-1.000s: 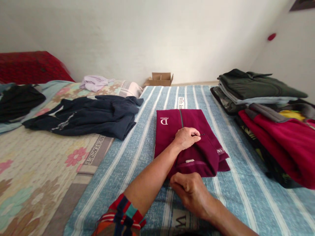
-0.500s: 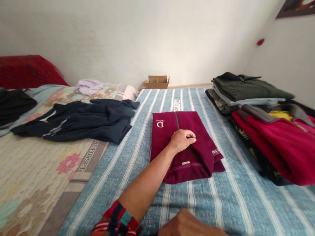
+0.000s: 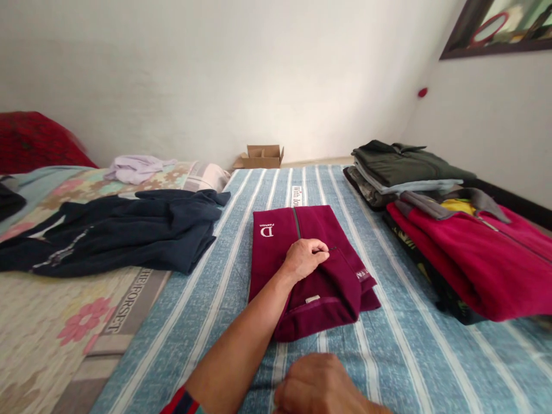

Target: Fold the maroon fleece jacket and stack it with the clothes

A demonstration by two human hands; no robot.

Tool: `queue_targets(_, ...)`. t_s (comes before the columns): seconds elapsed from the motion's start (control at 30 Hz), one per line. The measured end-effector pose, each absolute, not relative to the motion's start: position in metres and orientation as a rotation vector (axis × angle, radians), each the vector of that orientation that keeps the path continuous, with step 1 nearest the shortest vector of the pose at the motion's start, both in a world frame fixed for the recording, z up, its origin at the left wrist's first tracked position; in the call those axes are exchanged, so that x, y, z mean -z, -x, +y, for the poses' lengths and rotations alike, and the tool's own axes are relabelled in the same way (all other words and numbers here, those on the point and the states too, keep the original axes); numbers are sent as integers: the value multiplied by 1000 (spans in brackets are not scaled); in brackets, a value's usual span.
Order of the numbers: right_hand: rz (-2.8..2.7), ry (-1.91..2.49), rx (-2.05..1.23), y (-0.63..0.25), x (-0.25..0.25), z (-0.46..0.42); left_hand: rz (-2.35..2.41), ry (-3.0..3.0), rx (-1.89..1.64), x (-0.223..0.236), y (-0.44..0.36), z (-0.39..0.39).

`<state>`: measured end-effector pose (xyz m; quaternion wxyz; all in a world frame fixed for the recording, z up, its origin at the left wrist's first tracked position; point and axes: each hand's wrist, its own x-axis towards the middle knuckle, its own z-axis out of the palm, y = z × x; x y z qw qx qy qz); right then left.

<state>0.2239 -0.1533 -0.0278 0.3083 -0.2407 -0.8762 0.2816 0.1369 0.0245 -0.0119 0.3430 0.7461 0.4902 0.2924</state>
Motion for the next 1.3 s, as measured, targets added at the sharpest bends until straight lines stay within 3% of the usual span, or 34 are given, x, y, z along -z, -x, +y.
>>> queue_targets(0.17, -1981, 955, -50, -248, 2, -120, 1276, -1967, -748, 8, -136, 24)
queue_targets(0.3, -1974, 1315, 228, -263, 17, -98, 1255, -1984, -746, 7, -136, 24)
queue_targets(0.5, -2051, 1346, 332, -267, 55, -97, 1307, -1949, -761, 5, -136, 22)
queue_targets(0.97, -2014, 1270, 394, -266, 75, -93, 1533, -2268, -656, 6, -140, 14)
queue_targets(1.3, -1951, 1161, 371, -273, 53, -95, 1485, -2304, -705, -27, -131, 17)
